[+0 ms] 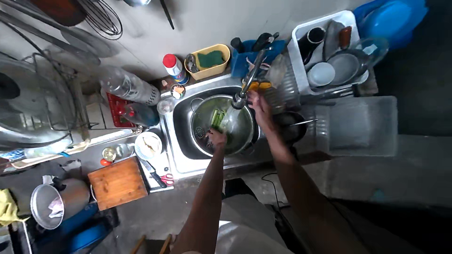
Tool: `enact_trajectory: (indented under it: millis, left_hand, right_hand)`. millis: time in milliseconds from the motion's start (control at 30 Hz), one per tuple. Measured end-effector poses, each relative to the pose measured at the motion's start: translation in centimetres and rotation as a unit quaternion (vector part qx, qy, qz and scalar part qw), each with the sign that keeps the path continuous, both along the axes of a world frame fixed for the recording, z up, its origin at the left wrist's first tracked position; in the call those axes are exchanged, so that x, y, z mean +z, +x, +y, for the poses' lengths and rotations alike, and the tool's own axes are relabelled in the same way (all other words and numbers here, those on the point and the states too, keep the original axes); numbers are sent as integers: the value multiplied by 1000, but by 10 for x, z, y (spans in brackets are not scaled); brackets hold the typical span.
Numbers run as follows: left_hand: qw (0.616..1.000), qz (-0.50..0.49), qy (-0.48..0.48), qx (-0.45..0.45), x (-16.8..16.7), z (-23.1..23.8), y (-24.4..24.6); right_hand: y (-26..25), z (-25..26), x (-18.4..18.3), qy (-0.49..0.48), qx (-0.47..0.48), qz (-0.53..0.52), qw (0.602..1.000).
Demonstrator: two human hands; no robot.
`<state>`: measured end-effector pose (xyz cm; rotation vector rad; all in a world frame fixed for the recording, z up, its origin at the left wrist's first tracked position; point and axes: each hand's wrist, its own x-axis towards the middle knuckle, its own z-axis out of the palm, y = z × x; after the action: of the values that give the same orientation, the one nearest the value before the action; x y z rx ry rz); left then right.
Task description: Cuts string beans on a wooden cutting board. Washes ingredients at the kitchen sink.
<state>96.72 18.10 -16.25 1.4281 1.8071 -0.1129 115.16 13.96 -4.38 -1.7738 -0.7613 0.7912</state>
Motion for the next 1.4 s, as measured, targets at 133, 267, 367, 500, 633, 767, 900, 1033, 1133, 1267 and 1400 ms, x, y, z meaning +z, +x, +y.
enact_trajectory:
  millis: [133,267,367,500,633,767,900,1033,1133,1267,1400]
  left_hand:
    - [999,30,18,-31,-13,-1,7]
    - [999,-42,-6,29,-11,7,6]
    - [986,-134,2,97,-19,8,2]
    - [962,-197,30,189,-31,1,3]
    - [922,-256,-14,290,-21,-3,13]
    - [893,-271,-58,355,-9,-6,19]
    - [909,-280,-57,304,5,-5,18]
    - [945,-270,20,186,10,-5,2]
    - [946,-246,44,208,6,-2,-6]
    - [908,-298,-22,292,5,3,-15]
    - [933,-239,34,266,5,1,-14]
  right_hand:
    - [-27,15,26,59,40,8,997]
    - [-29,22,39,-10,36,5,999]
    - [-28,20,40,-28,61,-3,998]
    - [-30,24,38,-40,51,-42,997]
    - [-27,12,35,-33,87,56,994]
    - [-28,6,2,-94,61,213,971]
    - [-46,25,-34,-126,-26,473,871]
    - [-68,55,-59,-80,-50,593,799]
    - [-74,62,-63,-147,26,511,846]
    - [-69,43,-82,-304,32,258,916]
    - [-57,28,-84,-264,22,263,928]
